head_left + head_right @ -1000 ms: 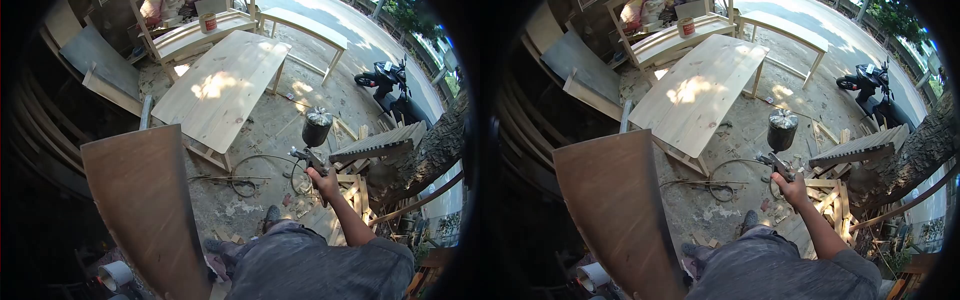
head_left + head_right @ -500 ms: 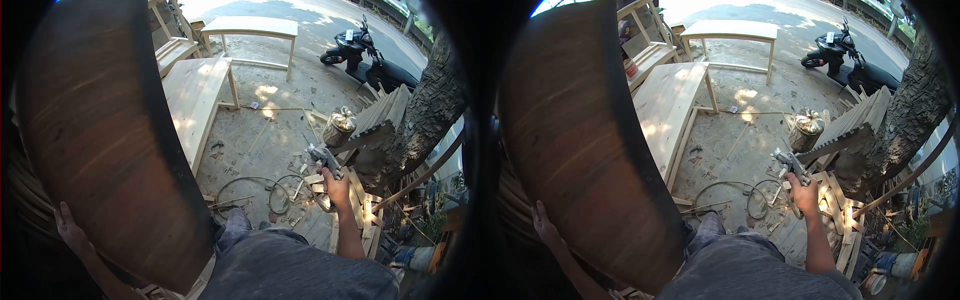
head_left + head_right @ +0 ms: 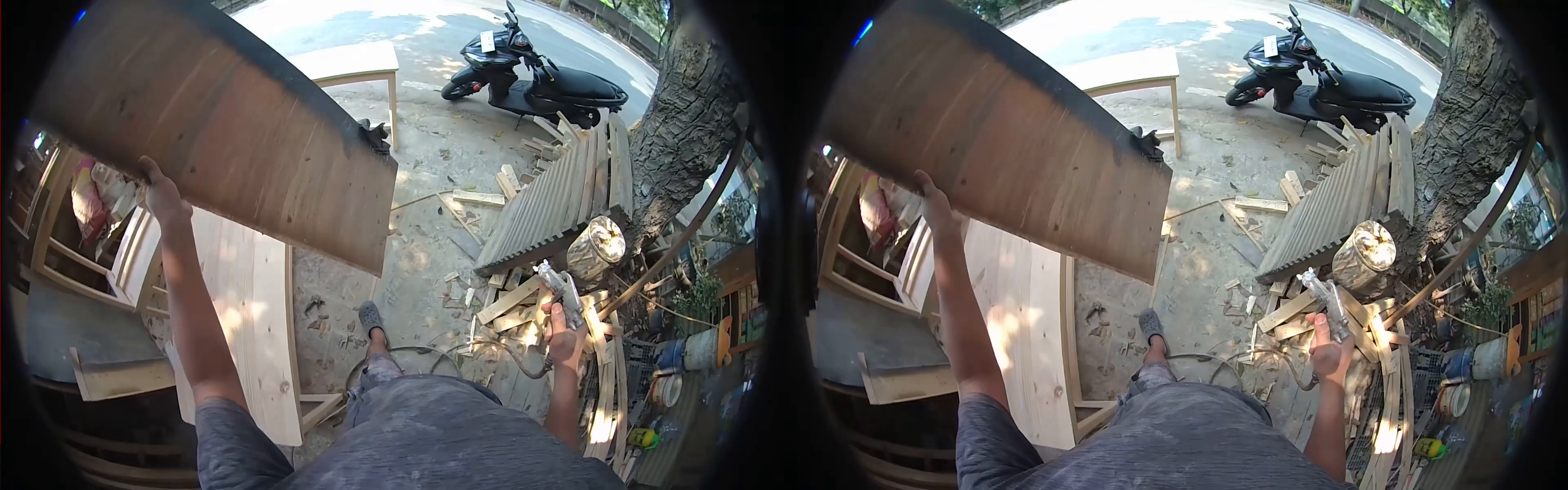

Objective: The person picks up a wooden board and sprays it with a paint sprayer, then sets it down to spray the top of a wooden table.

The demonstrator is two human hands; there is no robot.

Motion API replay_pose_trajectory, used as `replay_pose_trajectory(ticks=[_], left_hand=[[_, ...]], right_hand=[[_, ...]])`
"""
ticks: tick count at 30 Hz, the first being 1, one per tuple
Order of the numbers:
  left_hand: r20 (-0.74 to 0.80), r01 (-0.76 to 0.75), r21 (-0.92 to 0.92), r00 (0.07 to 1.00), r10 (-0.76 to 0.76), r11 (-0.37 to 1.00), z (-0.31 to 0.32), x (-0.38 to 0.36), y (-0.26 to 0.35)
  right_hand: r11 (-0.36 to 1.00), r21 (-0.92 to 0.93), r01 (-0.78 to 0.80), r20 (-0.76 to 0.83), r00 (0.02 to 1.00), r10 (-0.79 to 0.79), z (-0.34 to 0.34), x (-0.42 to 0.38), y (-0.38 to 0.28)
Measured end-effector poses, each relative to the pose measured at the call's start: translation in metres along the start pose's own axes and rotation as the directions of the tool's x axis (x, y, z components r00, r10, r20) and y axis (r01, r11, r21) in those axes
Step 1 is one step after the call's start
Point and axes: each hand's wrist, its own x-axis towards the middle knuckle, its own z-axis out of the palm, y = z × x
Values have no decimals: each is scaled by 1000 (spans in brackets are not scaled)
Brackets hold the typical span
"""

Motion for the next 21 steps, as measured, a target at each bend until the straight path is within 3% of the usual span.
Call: replay_pose_trajectory(ticks=[1,4,7,10,11,13,16,19,21], left_hand=[[-54,163,-118,984,-170,980,33,-5,-19],[-95,314,-156,939,-331,936,94,13,-88],[107,406,-106,912,-395,908,126,31,-151],[44,440,-59,898,-438,896,181,48,-207],[33,371,219,922,-387,903,192,48,-225],[91,133,660,963,-254,739,244,44,-251],[-97,457,446,879,-466,770,272,47,-299],[-5,388,478,898,-439,788,299,52,-335],[16,324,602,909,-416,730,323,62,-353]], right_hand=[[1000,-11,12,-51,999,-12,22,11,-4],[995,-96,26,-158,987,-41,84,41,-36],[999,-47,9,-190,982,-18,144,61,-75],[999,-43,22,-212,977,-30,184,80,-81],[1000,-7,2,-217,976,-4,197,82,-88],[1000,-14,26,-256,966,-29,214,89,-90],[992,-130,-10,-271,962,-26,220,96,-87],[982,-169,-86,-317,948,29,226,107,-86],[977,-157,-146,-339,937,86,227,118,-84]])
